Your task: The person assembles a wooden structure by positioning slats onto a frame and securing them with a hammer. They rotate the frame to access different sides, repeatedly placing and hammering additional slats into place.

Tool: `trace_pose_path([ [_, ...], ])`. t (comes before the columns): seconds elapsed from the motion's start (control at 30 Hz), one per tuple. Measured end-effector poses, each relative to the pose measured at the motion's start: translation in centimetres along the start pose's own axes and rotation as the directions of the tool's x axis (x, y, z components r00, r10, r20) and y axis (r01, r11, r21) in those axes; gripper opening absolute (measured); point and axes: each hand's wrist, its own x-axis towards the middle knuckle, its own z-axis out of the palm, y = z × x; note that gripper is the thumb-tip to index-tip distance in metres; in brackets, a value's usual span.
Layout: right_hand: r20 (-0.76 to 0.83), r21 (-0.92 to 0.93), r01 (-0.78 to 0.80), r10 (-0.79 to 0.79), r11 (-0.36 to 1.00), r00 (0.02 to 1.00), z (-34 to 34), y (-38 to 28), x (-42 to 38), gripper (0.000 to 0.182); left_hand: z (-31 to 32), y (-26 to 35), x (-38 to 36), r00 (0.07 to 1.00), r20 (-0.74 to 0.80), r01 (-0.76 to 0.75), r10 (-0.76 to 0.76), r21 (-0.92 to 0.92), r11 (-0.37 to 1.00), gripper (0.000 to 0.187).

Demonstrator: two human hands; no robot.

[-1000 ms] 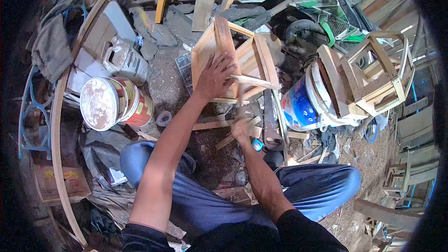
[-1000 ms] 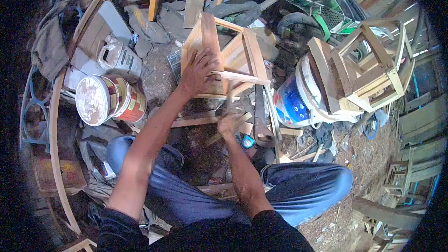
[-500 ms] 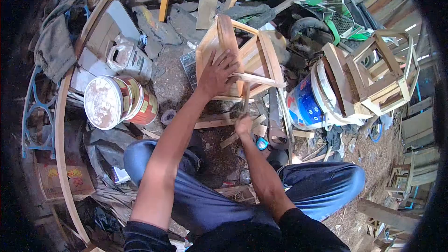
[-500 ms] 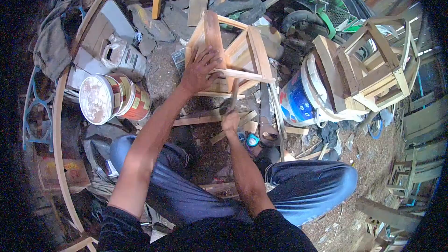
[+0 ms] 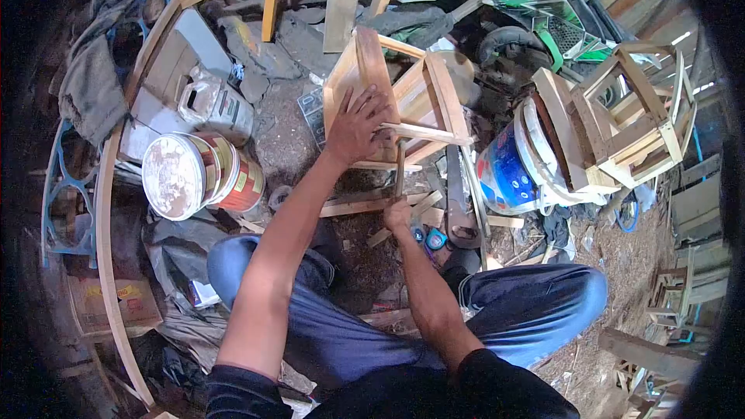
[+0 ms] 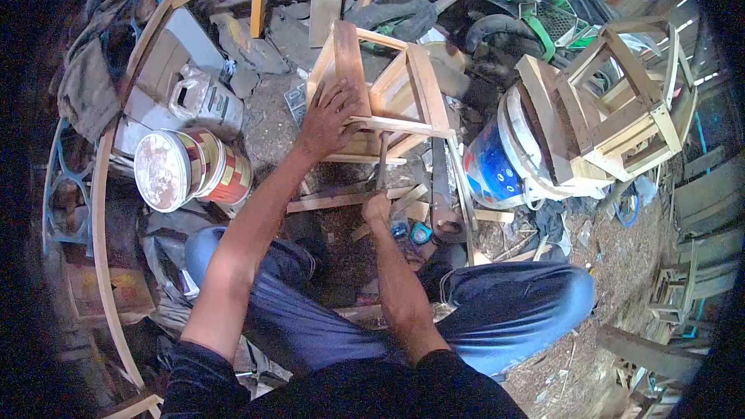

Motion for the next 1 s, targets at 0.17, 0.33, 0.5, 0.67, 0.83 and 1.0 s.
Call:
trace_pose_path([
  [0.17, -0.074, 0.081, -0.058, 0.064, 0.995, 0.995, 0.5, -1.7, -0.9, 0.024, 0.5, -0.2, 0.0, 0.999, -0.038, -0.007, 0.006, -0.01, 1.0, 0.042],
  [0.33, 0.126, -0.031, 0.219, -0.214, 0.975, 0.969, -0.4, -1.1, 1.5, 0.023, 0.6, -0.4, 0.1, 0.999, -0.045, -0.006, 0.006, -0.004, 1.0, 0.042],
  [0.5, -0.119, 0.011, 0.076, -0.074, 0.997, 0.99, 4.0, 2.5, 2.3, 0.023, 0.3, -0.1, -0.2, 0.999, -0.033, -0.015, 0.014, -0.018, 1.0, 0.042],
  [0.67, -0.078, -0.124, 0.159, -0.169, 0.979, 0.982, 1.7, 0.0, 1.6, 0.025, 0.4, -0.1, -0.1, 0.999, -0.04, -0.006, 0.005, -0.011, 1.0, 0.042],
  [0.83, 0.191, -0.418, 0.431, -0.386, 0.8, 0.902, 0.6, -0.3, 3.1, 0.024, 0.5, 0.1, 0.2, 0.999, -0.029, -0.019, 0.018, -0.008, 1.0, 0.042],
  [1.0, 0.208, -0.669, 0.347, -0.283, 0.658, 0.936, 7.5, 5.6, 3.3, 0.022, 0.6, 0.0, 0.0, 0.999, -0.031, -0.038, 0.037, -0.035, 0.999, 0.042],
])
